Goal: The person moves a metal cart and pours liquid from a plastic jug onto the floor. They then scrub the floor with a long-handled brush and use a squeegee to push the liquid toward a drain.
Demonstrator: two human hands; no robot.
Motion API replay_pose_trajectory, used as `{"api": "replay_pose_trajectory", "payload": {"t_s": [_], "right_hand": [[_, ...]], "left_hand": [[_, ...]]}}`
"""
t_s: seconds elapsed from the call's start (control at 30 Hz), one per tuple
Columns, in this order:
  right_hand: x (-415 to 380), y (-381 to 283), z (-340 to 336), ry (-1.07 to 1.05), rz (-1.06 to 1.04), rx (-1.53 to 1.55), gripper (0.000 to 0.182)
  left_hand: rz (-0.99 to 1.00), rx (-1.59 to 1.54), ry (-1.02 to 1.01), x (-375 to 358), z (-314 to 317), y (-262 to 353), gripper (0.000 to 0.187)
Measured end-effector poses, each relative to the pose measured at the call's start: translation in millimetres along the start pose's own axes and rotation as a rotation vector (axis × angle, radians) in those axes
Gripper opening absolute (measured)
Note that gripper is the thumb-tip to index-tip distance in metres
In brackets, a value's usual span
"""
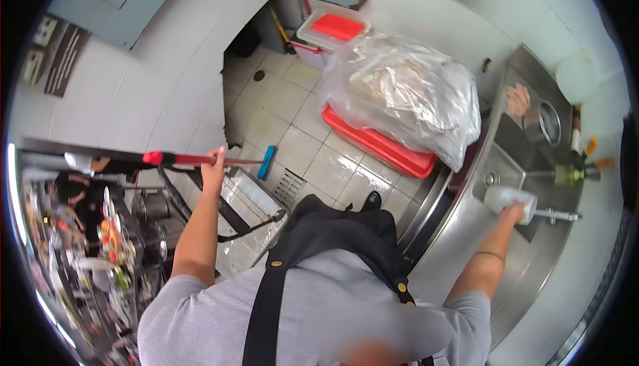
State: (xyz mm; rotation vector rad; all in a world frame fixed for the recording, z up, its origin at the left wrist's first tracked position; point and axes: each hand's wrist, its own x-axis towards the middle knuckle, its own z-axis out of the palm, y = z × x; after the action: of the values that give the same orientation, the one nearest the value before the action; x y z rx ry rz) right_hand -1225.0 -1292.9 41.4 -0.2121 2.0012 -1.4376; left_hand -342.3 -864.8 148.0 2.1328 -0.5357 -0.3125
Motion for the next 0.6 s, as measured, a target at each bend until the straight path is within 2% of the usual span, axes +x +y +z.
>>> {"api": "replay_pose_trajectory", "payload": {"t_s": [0.07, 0.13, 0.2, 0.27, 0.3, 0.37, 0.43, 0.5, 0.53, 0.6], "right_hand": [[4, 21, -7, 0.078, 0.009, 0.001, 0.045], [45, 48, -10, 0.029, 0.015, 0.018, 0.044], [49, 49, -2, -0.001, 0.024, 0.045, 0.042], [14, 21, -2, 0.000, 0.187, -0.036, 0.041], [-13, 5, 0, -0.008, 0.184, -0.038, 0.041], [-77, -23, 15, 0.092, 0.127, 0.068, 0.039], [-157, -33, 38, -0.035, -0.236, 0.200, 0.043], [-299, -54, 74, -0.520, -0.549, 0.128, 0.042], [-364, -56, 91, -0.853, -0.557, 0.054, 0.044], [-484, -68, 119, -1.522, -0.766, -0.033, 0.079]], "left_hand": [[0.017, 0.066, -0.066, -18, 3, 40, 0.040], [0.074, 0.109, -0.081, -24, 13, 40, 0.037], [0.149, 0.241, -0.208, -37, 28, 53, 0.032], [0.165, 0.200, -0.242, -41, 42, 50, 0.030], [0.180, 0.153, -0.275, -41, 50, 48, 0.027], [0.210, 0.156, -0.328, -37, 64, 48, 0.024], [0.245, 0.197, -0.390, -36, 83, 52, 0.022], [0.304, 0.310, -0.436, -40, 102, 69, 0.025], [0.365, 0.385, -0.480, -40, 112, 78, 0.027], [0.464, 0.334, -0.643, -30, 138, 76, 0.033]]}}
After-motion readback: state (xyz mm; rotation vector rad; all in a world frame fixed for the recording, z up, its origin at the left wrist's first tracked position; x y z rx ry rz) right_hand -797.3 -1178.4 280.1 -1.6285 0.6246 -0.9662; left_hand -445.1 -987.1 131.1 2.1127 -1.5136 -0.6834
